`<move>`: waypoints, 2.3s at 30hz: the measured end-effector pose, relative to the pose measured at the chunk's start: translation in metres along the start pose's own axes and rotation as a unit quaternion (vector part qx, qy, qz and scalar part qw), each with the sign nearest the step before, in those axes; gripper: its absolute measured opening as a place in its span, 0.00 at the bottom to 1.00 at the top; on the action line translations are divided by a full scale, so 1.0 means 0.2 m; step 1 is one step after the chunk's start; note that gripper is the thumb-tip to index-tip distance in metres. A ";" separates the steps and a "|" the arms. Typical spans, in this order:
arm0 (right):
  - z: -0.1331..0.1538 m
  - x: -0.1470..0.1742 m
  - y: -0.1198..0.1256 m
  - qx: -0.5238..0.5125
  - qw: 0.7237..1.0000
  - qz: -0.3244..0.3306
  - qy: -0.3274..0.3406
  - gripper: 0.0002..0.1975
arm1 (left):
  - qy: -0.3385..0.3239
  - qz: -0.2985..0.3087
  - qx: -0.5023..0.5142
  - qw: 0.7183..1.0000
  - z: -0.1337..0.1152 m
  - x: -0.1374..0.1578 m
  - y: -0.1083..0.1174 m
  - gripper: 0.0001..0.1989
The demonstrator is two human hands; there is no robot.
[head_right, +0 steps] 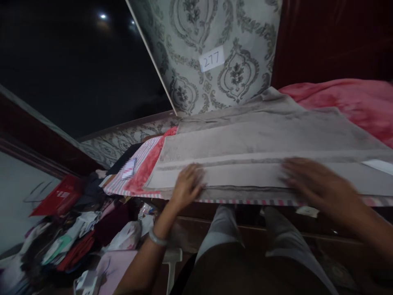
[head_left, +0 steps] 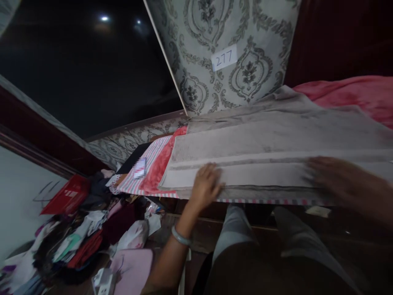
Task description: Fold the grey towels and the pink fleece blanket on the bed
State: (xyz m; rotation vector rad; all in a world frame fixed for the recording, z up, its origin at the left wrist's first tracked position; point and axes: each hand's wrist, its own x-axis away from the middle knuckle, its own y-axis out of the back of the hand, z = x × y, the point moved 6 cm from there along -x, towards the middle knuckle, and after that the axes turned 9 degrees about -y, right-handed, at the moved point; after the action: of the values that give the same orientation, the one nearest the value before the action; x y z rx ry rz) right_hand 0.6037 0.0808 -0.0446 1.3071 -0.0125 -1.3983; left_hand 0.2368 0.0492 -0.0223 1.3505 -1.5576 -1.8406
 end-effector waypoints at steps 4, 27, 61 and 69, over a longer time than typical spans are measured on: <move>0.26 -0.02 -0.27 0.020 0.997 0.027 0.063 0.24 | -0.080 -0.015 0.028 0.996 -0.28 -0.09 -0.13 0.24; 0.26 0.00 -0.27 0.024 0.998 -0.063 -0.019 0.12 | -0.105 -0.095 -0.016 0.990 -0.40 -0.22 -0.19 0.15; -0.62 0.22 0.17 0.310 0.923 0.025 -0.226 0.30 | -0.053 0.026 -0.063 0.996 -0.44 -0.54 -0.51 0.27; -0.76 0.26 0.35 0.308 0.912 -0.088 -0.257 0.36 | -0.044 -0.005 -0.036 0.998 -0.43 -0.56 -0.50 0.26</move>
State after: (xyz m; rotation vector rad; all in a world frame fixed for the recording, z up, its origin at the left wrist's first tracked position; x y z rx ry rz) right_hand 0.7690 0.1174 -0.0908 1.4161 -0.7637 -1.9569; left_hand 0.3902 0.1214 -0.0601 1.2629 -1.5139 -1.9679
